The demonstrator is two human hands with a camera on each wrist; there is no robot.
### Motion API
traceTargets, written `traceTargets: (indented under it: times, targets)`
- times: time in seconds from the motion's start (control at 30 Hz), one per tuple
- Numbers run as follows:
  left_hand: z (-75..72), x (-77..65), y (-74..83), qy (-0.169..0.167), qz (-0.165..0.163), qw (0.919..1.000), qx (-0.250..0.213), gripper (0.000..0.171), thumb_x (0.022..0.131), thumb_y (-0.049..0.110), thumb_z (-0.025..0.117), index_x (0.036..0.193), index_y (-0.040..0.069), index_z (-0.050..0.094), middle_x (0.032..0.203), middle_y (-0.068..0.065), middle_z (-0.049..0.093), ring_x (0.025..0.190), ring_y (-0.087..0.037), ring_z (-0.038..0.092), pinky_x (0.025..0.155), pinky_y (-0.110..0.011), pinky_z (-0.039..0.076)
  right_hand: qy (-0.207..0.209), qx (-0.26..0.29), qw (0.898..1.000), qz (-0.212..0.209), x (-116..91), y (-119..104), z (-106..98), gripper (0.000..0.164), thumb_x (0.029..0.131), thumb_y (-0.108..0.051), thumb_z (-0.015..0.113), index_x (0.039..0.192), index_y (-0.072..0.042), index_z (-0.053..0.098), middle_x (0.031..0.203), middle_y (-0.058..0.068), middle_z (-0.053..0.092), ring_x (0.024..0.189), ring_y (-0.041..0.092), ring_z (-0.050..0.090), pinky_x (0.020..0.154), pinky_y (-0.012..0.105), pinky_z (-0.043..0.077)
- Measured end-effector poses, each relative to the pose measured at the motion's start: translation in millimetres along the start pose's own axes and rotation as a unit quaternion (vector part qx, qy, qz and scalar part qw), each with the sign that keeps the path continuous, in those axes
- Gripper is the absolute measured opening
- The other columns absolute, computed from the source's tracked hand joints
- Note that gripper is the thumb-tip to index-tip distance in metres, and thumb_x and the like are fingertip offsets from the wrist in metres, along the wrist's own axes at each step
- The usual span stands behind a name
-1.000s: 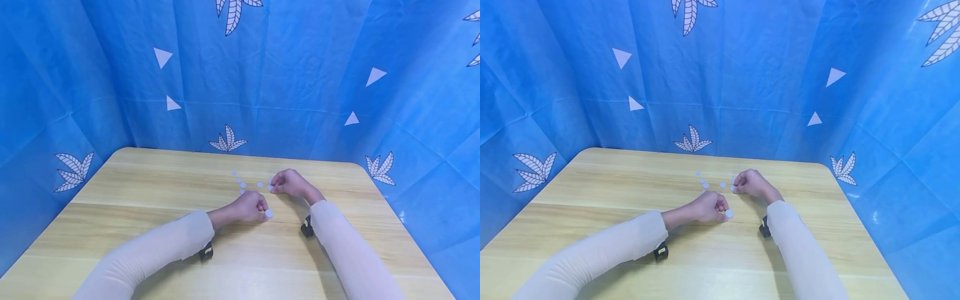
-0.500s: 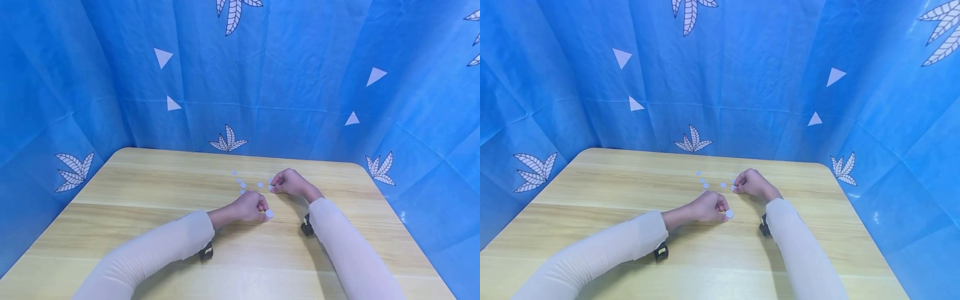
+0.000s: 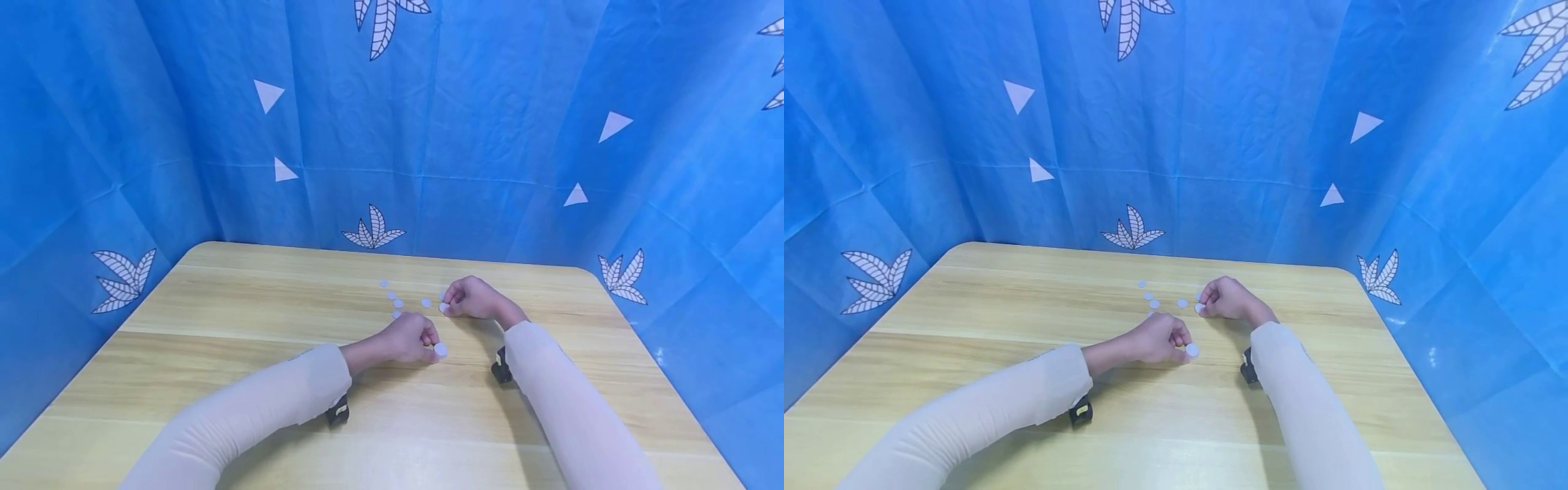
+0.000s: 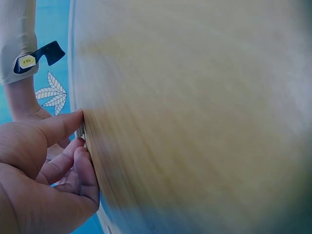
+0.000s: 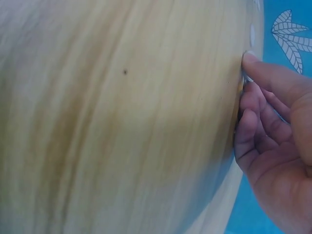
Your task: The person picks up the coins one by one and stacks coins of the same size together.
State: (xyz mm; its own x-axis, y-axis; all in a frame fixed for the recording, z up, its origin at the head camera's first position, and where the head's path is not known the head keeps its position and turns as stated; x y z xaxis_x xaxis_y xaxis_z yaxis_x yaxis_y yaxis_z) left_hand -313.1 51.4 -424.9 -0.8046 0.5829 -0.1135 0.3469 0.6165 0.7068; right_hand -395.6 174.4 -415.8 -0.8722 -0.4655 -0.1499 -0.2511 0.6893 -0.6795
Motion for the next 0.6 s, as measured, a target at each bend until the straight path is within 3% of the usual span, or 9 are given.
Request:
traceTargets:
  times: [0.33,0.6]
  targets:
    - [-0.6,-0.5,1.2,-0.002,0.004,0.9999,0.010,0.020,0.082,0.017,0.087,0.095,0.010,0.074,0.085,0.005,0.064,0.080,-0.008,0.058,0.074,-0.020,0.051,0.002,0.023,0.999,-0.024,0.3,-0.3,1.0,0.017,0.089,-0.005,0.078,0.100,0.001,0.067,0.090,0.007,0.069,0.083,0.016,0.061,0.076,0.029,0.051]
    - [-0.3,0.3,0.3,0.002,0.003,1.0000,0.006,0.020,0.081,0.017,0.088,0.093,0.010,0.074,0.084,0.005,0.064,0.079,-0.008,0.058,0.073,-0.021,0.051,0.011,0.061,0.998,-0.020,-4.6,2.9,-2.4,0.011,0.091,0.000,0.069,0.102,0.003,0.069,0.091,0.010,0.070,0.074,0.017,0.058,0.064,0.027,0.050]
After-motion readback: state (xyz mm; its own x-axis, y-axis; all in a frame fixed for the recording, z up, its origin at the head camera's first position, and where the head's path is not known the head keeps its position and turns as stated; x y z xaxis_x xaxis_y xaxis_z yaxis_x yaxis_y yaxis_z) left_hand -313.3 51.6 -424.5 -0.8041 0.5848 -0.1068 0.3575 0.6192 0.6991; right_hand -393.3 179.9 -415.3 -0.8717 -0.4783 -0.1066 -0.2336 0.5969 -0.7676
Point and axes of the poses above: each hand's wrist, its own x-axis towards the middle knuckle, its own z-axis out of the palm, y = z × x, the point moved 9 cm from there along x, towards the middle knuckle
